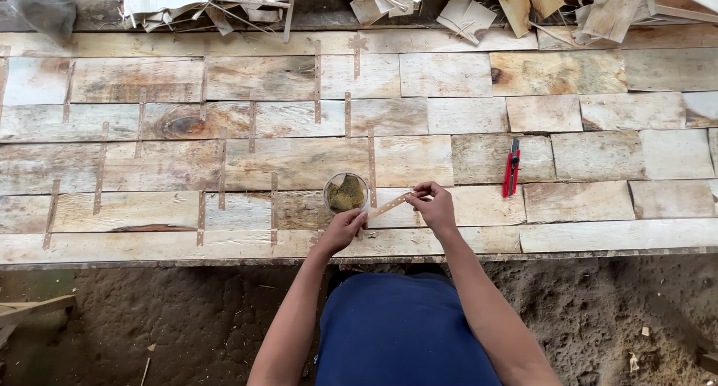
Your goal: The person repeatedly picks up small wooden strips, applies a paste-like substance from a container to the ends, and places them into gaps between larger wooden planks on a workbench. The person continues this process for several strips, filling gaps in the plank assembly.
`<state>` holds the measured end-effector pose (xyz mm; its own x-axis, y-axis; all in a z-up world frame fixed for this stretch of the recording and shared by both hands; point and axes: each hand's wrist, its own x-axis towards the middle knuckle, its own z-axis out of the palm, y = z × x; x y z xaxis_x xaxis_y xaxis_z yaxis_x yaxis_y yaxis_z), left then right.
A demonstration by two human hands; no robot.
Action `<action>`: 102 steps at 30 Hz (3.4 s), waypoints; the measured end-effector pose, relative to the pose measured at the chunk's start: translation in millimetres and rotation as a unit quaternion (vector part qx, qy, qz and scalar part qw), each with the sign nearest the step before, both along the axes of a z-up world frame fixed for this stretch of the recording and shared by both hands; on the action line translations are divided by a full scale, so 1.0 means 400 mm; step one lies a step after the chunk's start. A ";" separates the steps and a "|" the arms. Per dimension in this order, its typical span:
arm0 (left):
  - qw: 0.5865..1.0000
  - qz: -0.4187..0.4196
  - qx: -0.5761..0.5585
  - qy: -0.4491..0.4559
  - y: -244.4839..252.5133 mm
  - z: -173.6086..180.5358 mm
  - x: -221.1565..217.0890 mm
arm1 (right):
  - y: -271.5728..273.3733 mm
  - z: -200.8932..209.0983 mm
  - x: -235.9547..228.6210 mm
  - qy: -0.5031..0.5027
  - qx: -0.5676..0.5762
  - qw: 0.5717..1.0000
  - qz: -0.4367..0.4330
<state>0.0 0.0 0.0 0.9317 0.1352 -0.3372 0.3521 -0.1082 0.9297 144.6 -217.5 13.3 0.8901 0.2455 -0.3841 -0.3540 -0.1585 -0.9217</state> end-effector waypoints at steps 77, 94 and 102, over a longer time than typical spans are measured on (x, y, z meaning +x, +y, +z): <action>0.997 -0.080 0.014 0.005 0.036 0.006 0.047 | 0.136 0.048 -0.038 -0.072 -0.006 0.949 0.308; 0.996 -0.071 0.052 0.022 0.026 -0.038 0.095 | 0.140 0.039 -0.002 -0.092 -0.040 0.949 0.297; 0.999 -0.025 0.030 -0.017 0.022 -0.053 0.127 | 0.147 0.065 0.005 -0.110 -0.026 0.959 0.260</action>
<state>50.6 8.7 -21.0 0.9484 0.1076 -0.2984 0.3138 -0.1807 0.9321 146.5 -158.7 39.5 0.7138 0.6631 -0.2253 -0.0130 -0.3091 -0.9509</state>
